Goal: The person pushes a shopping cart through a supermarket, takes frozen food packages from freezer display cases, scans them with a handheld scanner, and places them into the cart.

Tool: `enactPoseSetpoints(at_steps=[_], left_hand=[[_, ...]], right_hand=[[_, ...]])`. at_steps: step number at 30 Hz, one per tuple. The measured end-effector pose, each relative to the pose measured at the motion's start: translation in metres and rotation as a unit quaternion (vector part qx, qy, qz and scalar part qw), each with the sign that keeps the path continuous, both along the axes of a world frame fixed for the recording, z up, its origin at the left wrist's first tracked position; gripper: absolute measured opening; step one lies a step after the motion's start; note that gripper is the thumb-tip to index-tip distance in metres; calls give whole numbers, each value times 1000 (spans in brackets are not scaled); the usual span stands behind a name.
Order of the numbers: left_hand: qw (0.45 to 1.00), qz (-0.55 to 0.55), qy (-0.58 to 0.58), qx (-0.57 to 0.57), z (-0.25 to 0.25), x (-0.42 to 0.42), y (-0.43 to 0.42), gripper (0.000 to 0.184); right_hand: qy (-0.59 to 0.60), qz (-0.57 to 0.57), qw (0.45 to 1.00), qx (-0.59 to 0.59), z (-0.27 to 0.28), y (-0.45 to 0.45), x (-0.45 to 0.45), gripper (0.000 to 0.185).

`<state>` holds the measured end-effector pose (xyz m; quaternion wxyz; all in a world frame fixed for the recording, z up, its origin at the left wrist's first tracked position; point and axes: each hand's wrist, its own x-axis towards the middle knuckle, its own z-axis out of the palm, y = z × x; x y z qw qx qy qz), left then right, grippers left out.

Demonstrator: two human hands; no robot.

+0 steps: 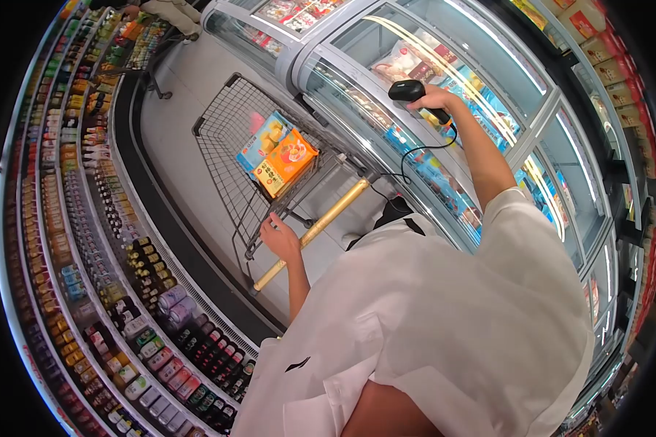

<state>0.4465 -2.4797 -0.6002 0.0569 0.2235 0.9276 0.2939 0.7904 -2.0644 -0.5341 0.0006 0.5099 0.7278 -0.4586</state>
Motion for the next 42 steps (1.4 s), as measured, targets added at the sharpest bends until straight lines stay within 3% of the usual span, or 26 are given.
enactPoseSetpoints(at_steps=[4, 7, 9, 10, 12, 15, 16, 18, 21, 23, 25, 34, 37, 42], left_hand=[[997, 11, -27, 76, 8, -4, -6, 38], [978, 17, -91, 186, 9, -18, -31, 32], [994, -33, 72, 71, 19, -26, -63, 28], [995, -24, 68, 75, 11, -35, -79, 28], [996, 12, 87, -25, -10, -55, -107, 30], [994, -6, -15, -104, 5, -63, -106, 38], [995, 2, -19, -100, 2, -65, -108, 38], [992, 0, -42, -119, 0, -73, -107, 44], [987, -3, -64, -150, 10, -83, -102, 45], [984, 1, -63, -166, 6, -91, -99, 43], [986, -8, -78, -145, 6, -103, -90, 44], [983, -25, -69, -166, -2, -182, -31, 43], [986, -18, -66, -154, -11, -227, -3, 43], [972, -22, -79, -219, -16, -289, 45, 42]], right_hand=[[-84, 85, 991, 62, -15, -14, -20, 47], [-97, -27, 982, 162, -62, -27, -14, 40], [-86, -110, 956, 259, -32, -80, -26, 33], [-100, -152, 940, 289, -11, -113, -38, 31], [-88, -187, 923, 324, 1, -170, -51, 32], [-23, -259, 955, 145, -1, -252, -82, 31], [-49, -265, 942, 201, -30, -267, -82, 43], [-52, -291, 911, 288, -38, -286, -105, 47], [-30, -359, 890, 280, -40, -275, -148, 46], [-37, -338, 907, 246, -33, -265, -163, 43], [-132, -256, 907, 306, -32, -256, -178, 42], [-221, -183, 896, 340, -46, -186, -256, 43], [-201, -148, 894, 372, -51, -145, -301, 40], [-154, -97, 917, 355, -88, -73, -371, 49]])
